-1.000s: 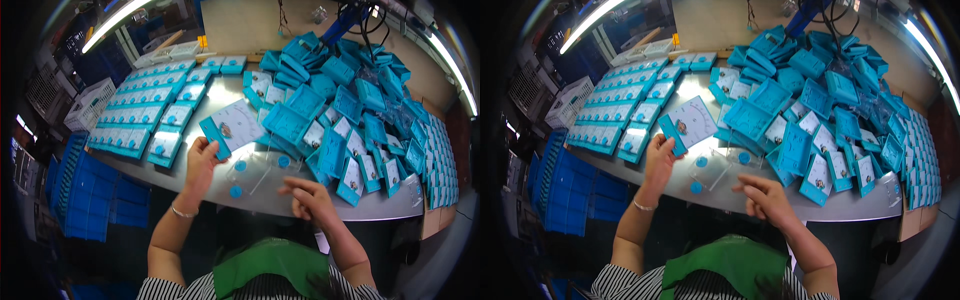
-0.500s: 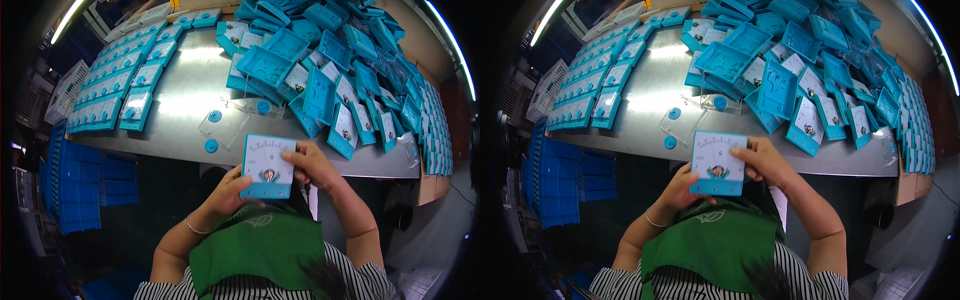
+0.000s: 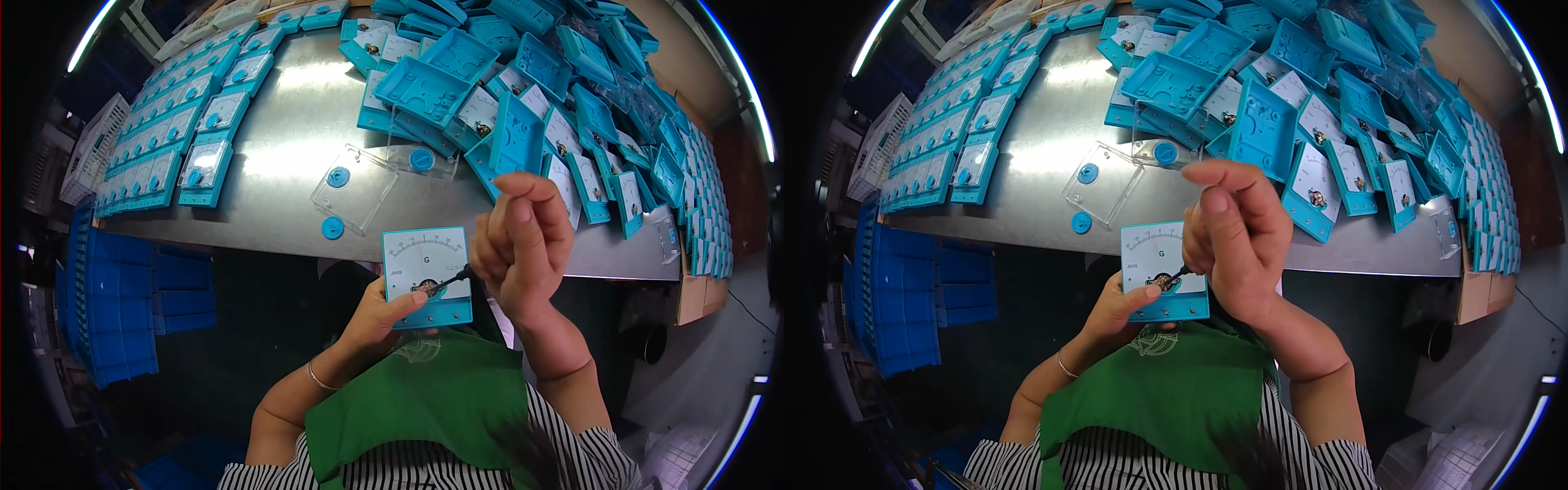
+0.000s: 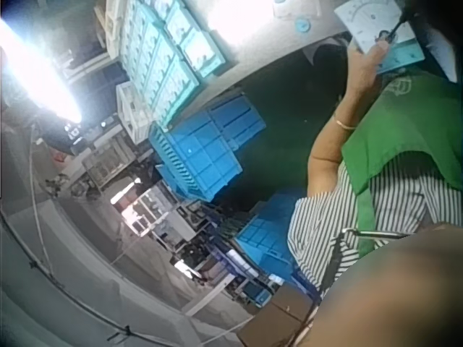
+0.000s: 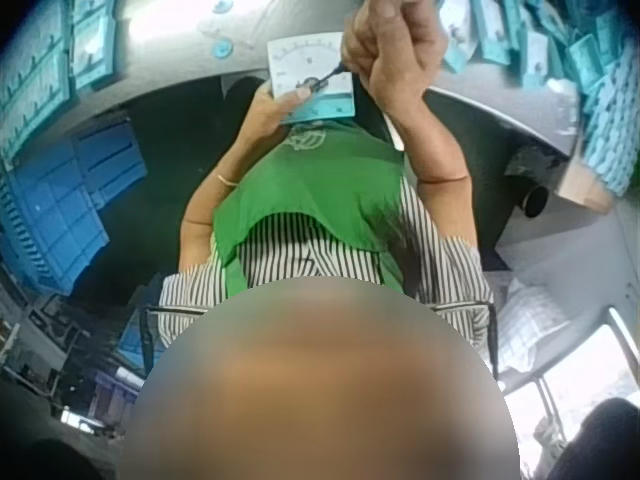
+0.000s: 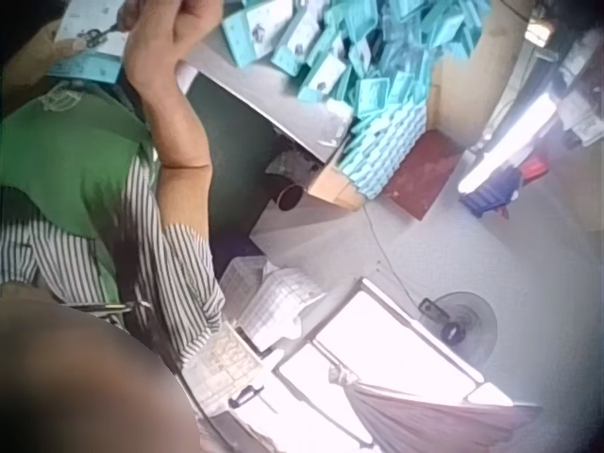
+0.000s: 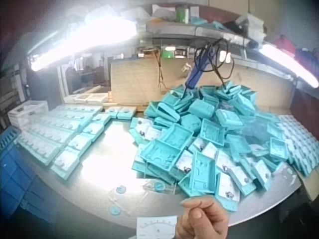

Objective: Assembling and inspecting analog ammeters at a manufacturing workshop bench.

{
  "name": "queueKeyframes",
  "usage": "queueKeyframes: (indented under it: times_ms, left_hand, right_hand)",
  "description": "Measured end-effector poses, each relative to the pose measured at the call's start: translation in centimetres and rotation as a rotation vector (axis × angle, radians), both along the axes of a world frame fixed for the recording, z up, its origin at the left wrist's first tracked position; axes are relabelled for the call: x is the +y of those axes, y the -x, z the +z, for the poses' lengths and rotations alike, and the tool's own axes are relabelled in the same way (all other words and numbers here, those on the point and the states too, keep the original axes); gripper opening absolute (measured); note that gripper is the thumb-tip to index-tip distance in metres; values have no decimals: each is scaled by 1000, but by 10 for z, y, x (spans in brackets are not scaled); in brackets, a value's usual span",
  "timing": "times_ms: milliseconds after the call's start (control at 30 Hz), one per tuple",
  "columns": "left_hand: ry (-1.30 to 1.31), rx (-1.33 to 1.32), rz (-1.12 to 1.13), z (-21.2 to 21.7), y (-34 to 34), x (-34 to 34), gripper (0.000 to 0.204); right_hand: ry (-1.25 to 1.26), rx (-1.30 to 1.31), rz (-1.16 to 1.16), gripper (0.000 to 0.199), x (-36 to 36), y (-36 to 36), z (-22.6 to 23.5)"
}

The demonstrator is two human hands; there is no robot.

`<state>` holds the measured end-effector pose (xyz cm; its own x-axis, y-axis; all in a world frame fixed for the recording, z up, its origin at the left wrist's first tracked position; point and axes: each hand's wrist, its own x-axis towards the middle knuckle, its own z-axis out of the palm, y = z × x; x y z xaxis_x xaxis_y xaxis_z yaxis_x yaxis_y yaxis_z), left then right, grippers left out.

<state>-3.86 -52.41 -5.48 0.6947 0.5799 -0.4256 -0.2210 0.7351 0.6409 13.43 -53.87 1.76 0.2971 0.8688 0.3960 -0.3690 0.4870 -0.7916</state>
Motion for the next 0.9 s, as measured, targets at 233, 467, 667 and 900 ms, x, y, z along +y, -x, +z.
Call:
queueKeyframes:
  times_ms: [233, 467, 667, 900]
  left_hand:
    - [0, 39, 32, -4, 5, -4, 45]
    - [-44, 78, 27, -7, -1, -10, 40]
    - [-251, 60, -17, -13, 2, -8, 30]
    - [-708, 155, -3, -30, 30, 4, 31]
  right_hand:
    - [142, -2, -40, 22, 0, 10, 1]
    - [124, -244, -161, 30, -3, 6, -10]
    - [271, -271, -29, 31, 9, -5, 1]
    - [231, -119, 22, 27, 14, 1, 8]
